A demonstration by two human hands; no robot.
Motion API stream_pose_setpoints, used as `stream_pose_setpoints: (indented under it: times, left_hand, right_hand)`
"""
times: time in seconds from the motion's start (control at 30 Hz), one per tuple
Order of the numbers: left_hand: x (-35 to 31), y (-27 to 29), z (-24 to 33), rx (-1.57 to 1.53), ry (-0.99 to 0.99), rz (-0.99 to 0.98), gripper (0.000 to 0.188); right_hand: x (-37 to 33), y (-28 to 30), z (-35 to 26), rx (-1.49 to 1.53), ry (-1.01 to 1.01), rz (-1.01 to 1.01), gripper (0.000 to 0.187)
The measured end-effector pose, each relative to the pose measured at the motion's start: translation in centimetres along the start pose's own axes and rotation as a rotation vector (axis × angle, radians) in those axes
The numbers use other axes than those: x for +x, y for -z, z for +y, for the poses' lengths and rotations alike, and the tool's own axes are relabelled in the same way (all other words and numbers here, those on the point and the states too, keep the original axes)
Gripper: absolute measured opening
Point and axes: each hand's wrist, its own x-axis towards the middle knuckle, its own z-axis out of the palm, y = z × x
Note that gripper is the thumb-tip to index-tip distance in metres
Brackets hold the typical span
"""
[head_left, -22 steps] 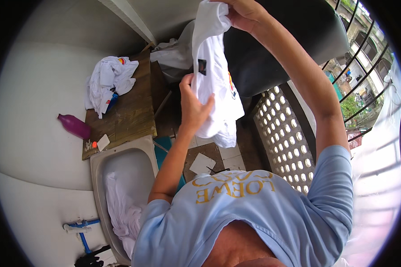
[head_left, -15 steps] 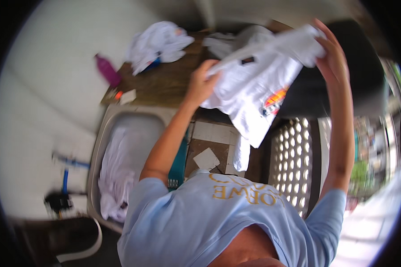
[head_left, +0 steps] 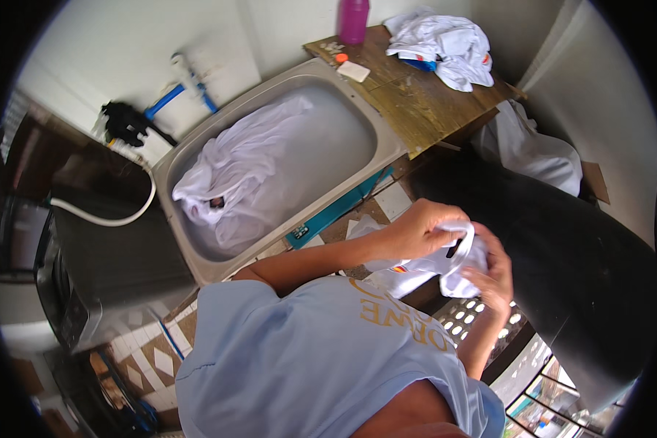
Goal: The person washes white t-shirts by hand in a sink, using liquid soap from a purple bottle and a bar of soap, then rinses them under a tap and places them into a washing machine.
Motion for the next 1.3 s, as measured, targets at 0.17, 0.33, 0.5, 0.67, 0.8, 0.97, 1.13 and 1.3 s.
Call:
stream_pose_setpoints:
  times: [0.17, 0.33, 0.5, 0.67, 0.8, 0.97, 1.13, 1.3]
  left_hand:
    - [1.6, 3.2, 0.1, 0.239, -0.219, -0.206, 0.073]
    - [1.1, 7.9, -6.9, 0.484, 0.061, -0.336, 0.130]
    - [4.0, 2.2, -16.0, -0.185, 0.231, -0.047, 0.077]
    - [12.8, 0.6, -9.7, -0.127, 0.011, 0.291, 0.053]
    - [20.0, -0.2, -9.4, 0.080, -0.342, 0.231, 0.051]
    - [21.2, 3.2, -3.7, 0.941, -0.450, 0.472, 0.058]
    - [13.7, 5.0, -0.7, 0.736, -0.374, 0.679, 0.054]
    - [1.1, 3.5, 0.0, 0.795, -0.035, 0.980, 0.050]
  right_hand:
    - [3.8, 1.4, 1.3, -0.089, -0.061, 0.006, 0.025]
    - [4.1, 7.7, -5.0, 0.147, 0.436, 0.291, 0.050]
    - [8.1, 14.4, -5.6, -0.364, 0.849, 0.812, 0.043]
    - [13.8, 15.9, 3.6, -0.284, 0.249, 0.146, 0.097]
    - [18.4, 14.3, 10.8, -0.320, 0.230, 0.113, 0.109]
    - [29.5, 17.6, 6.0, -0.479, 0.670, 0.409, 0.080]
    - [43.5, 20.7, -1.5, -0.591, 1.200, 0.554, 0.066]
    - [48.2, 13.0, 1.0, -1.277, 0.193, 0.222, 0.085]
